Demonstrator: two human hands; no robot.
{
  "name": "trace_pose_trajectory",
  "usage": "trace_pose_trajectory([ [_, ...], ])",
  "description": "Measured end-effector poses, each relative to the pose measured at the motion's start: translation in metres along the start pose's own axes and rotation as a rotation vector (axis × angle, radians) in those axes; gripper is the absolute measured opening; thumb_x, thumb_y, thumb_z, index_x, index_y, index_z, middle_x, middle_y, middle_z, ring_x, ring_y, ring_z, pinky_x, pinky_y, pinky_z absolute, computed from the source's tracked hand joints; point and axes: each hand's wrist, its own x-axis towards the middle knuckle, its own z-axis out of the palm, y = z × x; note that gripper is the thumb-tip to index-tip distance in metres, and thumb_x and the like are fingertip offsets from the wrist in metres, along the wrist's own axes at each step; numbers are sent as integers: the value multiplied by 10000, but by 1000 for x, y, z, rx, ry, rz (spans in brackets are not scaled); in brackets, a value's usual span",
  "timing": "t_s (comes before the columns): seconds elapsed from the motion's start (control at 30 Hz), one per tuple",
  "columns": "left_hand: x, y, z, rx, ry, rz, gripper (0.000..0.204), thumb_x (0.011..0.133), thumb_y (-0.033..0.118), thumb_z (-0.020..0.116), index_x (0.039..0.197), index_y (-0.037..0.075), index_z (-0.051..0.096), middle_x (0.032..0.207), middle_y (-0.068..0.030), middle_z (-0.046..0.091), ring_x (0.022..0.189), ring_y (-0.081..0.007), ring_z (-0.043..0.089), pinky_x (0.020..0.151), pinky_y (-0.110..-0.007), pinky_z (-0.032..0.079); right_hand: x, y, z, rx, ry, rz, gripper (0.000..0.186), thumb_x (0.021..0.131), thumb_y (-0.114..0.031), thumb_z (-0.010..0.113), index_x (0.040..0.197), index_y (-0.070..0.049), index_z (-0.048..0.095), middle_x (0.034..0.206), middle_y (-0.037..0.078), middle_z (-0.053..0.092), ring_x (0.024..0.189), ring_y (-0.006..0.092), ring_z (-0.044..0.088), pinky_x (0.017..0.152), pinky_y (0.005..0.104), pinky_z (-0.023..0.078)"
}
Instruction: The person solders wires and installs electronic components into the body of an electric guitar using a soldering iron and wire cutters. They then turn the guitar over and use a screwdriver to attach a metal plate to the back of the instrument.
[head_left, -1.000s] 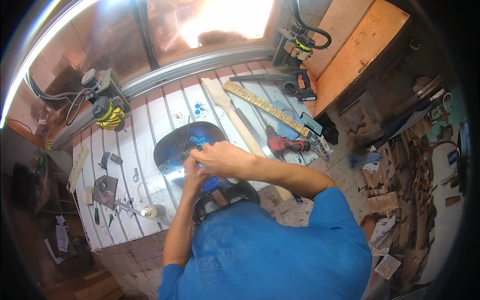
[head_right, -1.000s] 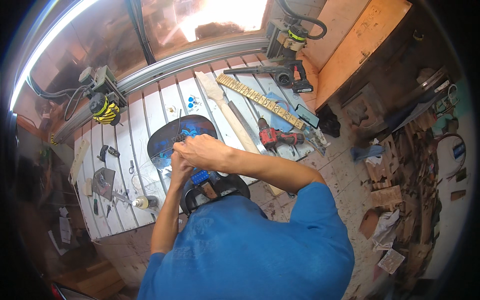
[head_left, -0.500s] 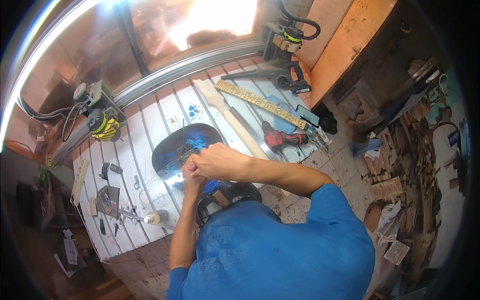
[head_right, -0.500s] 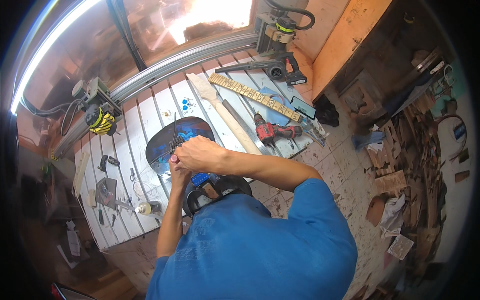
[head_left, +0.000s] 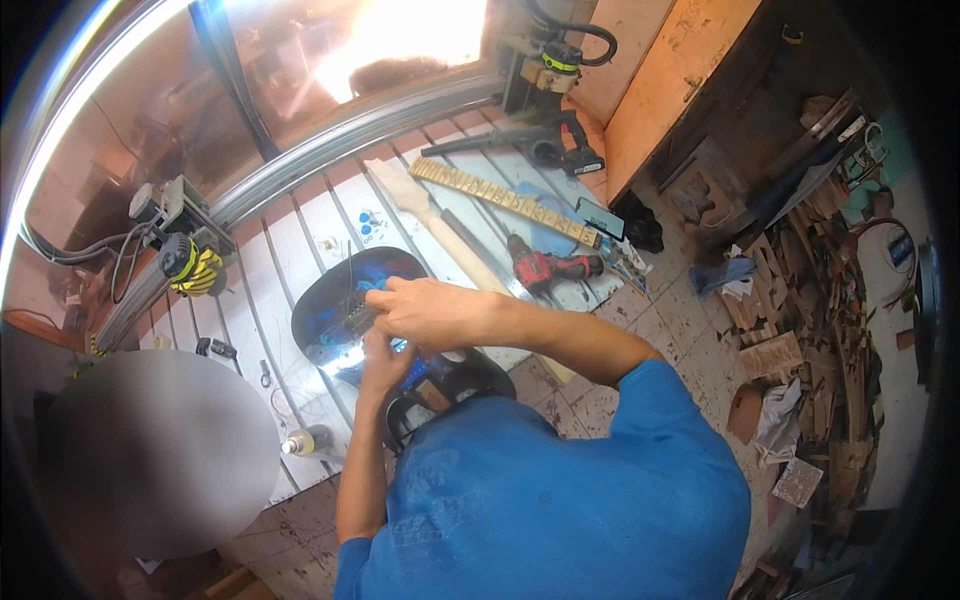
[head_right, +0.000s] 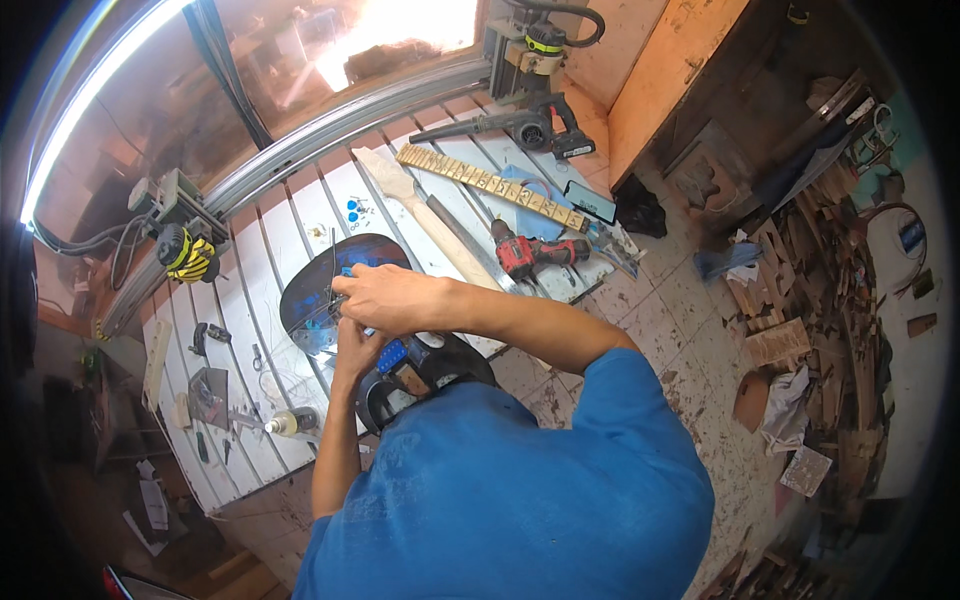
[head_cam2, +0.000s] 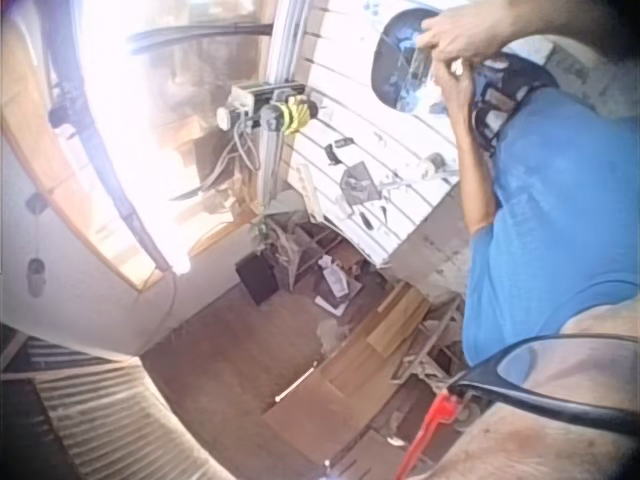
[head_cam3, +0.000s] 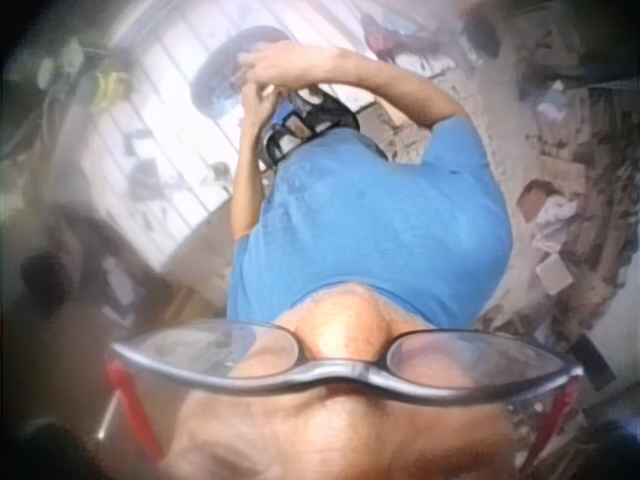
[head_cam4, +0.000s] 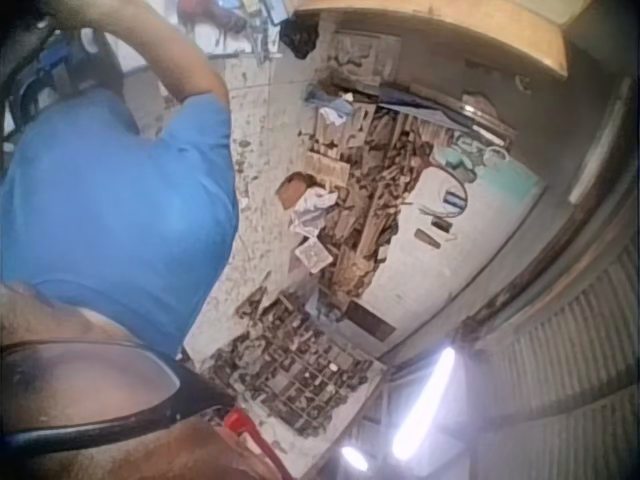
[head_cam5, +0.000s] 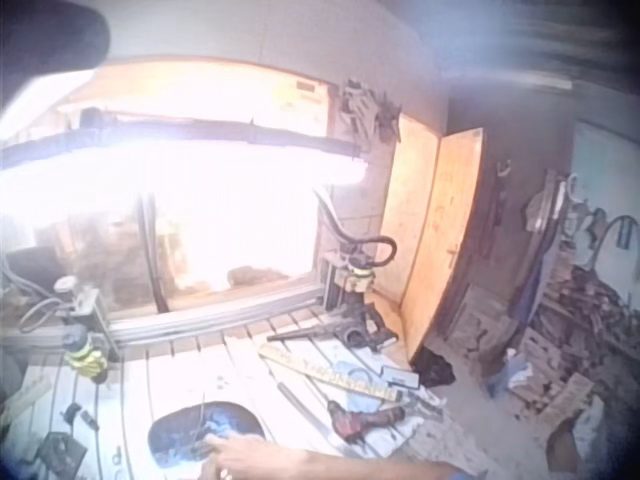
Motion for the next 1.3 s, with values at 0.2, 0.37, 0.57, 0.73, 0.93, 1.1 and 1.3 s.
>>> trace_pose_trajectory([
  [0.2,2,26,-3,-23,75,-104,299,839,169,808,1043,-12,686,935,-179,721,900,-312,720,785,-420,553,3,-8,16,34,-29,277,295,787,-51,756,1047,15,633,1068,167,617,975,378,663,809,465,589],
  [0.37,-5,35,0,-131,242,-76,262,851,157,809,1020,3,680,939,-130,720,882,-263,714,802,-397,568,-2,6,14,266,115,62,300,844,-42,722,1126,-23,621,1000,153,629,986,348,652,861,438,550],
  [0.57,-90,-9,-38,49,427,-413,294,860,196,815,1032,5,672,975,-131,692,850,-242,680,798,-365,553,-42,19,8,710,789,582,238,1056,-195,576,1257,-67,591,821,53,594,744,161,637,681,341,544],
  [0.73,-157,-31,-47,439,360,-536,511,836,320,841,1170,-9,637,1038,-159,616,911,-298,608,818,-418,505,-89,50,51,1194,866,1111,218,1088,-330,541,1121,-119,588,720,-23,482,505,69,473,426,254,401],
  [0.93,-155,2,-23,345,268,-637,558,812,273,853,1234,-10,623,1076,-178,602,979,-325,611,861,-432,496,-98,25,125,1023,186,1102,292,964,-343,696,999,-57,651,745,23,623,498,90,521,421,265,414],
  [1.1,-149,13,-22,351,243,-649,552,805,223,855,1243,-13,615,1066,-176,598,994,-334,616,859,-440,496,-84,17,152,972,89,1074,349,936,-346,727,844,-19,648,646,39,588,521,133,559,477,322,454],
  [1.3,-149,10,-25,351,225,-650,551,779,187,875,1222,-13,614,1077,-172,607,981,-324,624,853,-436,504,-69,11,176,715,111,975,324,882,-287,785,807,-2,649,638,54,598,540,152,567,526,334,461],
])
